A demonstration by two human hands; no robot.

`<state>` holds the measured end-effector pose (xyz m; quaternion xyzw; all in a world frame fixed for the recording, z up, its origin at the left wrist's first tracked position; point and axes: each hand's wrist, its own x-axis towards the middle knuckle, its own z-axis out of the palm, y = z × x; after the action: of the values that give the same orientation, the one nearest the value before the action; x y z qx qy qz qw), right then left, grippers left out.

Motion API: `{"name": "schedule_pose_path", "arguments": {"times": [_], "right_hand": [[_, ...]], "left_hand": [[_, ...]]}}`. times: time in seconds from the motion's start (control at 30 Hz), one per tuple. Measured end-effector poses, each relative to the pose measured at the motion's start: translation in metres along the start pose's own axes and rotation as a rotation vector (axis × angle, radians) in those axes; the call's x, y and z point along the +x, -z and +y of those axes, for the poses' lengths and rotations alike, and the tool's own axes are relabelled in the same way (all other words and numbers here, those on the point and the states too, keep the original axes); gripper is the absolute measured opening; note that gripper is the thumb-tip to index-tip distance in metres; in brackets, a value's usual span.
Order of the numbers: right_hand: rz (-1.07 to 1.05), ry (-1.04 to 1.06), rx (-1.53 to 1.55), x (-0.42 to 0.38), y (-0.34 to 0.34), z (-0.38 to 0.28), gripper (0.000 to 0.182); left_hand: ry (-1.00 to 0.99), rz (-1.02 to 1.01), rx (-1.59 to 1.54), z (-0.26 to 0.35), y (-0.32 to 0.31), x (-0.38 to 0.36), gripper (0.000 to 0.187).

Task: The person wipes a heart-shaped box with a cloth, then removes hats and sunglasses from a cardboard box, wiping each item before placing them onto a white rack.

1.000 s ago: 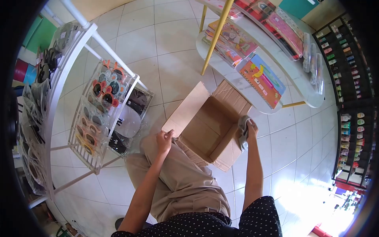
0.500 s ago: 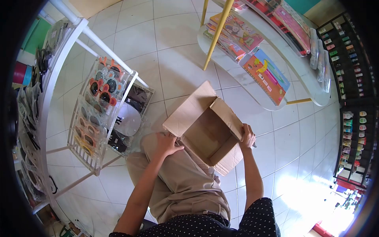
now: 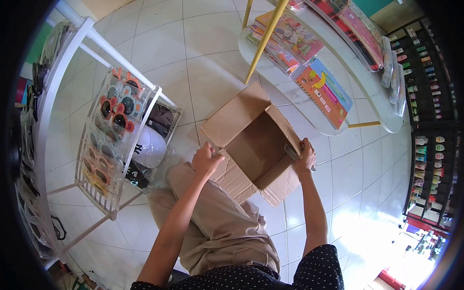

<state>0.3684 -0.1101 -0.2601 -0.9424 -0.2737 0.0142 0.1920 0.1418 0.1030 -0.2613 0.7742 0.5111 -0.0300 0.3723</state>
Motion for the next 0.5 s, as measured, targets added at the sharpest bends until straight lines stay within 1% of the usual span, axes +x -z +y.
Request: {"name": "schedule_pose_path", "arguments": {"times": [0.03, 0.1, 0.13, 0.2, 0.23, 0.27, 0.33, 0.4, 0.43, 0.47, 0.5], "right_hand": [[-0.002, -0.001, -0.002, 0.003, 0.000, -0.001, 0.030], [-0.090, -0.089, -0.008, 0.008, 0.001, -0.005, 0.030], [-0.096, -0.090, -0.010, 0.006, 0.001, -0.006, 0.030], [-0.101, 0.056, -0.052, 0.006, -0.003, -0.011, 0.034], [-0.101, 0.057, -0.047, 0.005, -0.007, -0.011, 0.034], [-0.135, 0.098, -0.073, 0.001, -0.013, -0.011, 0.036], [-0.171, 0.136, -0.101, -0.003, -0.020, -0.016, 0.038], [-0.370, 0.209, -0.133, -0.010, -0.021, -0.040, 0.052], [-0.370, 0.213, -0.137, -0.010, -0.017, -0.053, 0.052], [-0.436, 0.230, -0.179, -0.010, -0.012, -0.069, 0.055], [-0.502, 0.245, -0.217, -0.009, -0.009, -0.077, 0.058]], "left_hand": [[0.001, -0.002, -0.001, 0.006, 0.005, 0.007, 0.035], [-0.111, 0.095, 0.039, 0.020, 0.015, 0.023, 0.041], [-0.107, 0.091, 0.040, 0.026, 0.023, 0.030, 0.041], [0.118, -0.548, -0.538, 0.037, 0.045, 0.040, 0.049], [0.253, -0.734, -0.852, 0.044, 0.057, 0.033, 0.062], [0.253, -0.731, -0.848, 0.042, 0.048, 0.025, 0.062], [0.175, -0.706, -0.914, 0.031, 0.009, 0.002, 0.062], [-0.221, -0.578, -0.003, 0.004, -0.055, 0.003, 0.064], [-0.173, -0.578, 0.075, 0.007, -0.047, -0.005, 0.066], [-0.176, -0.575, 0.073, 0.001, -0.049, -0.006, 0.066], [-0.385, -0.174, 0.174, -0.008, -0.050, -0.004, 0.066]]}}
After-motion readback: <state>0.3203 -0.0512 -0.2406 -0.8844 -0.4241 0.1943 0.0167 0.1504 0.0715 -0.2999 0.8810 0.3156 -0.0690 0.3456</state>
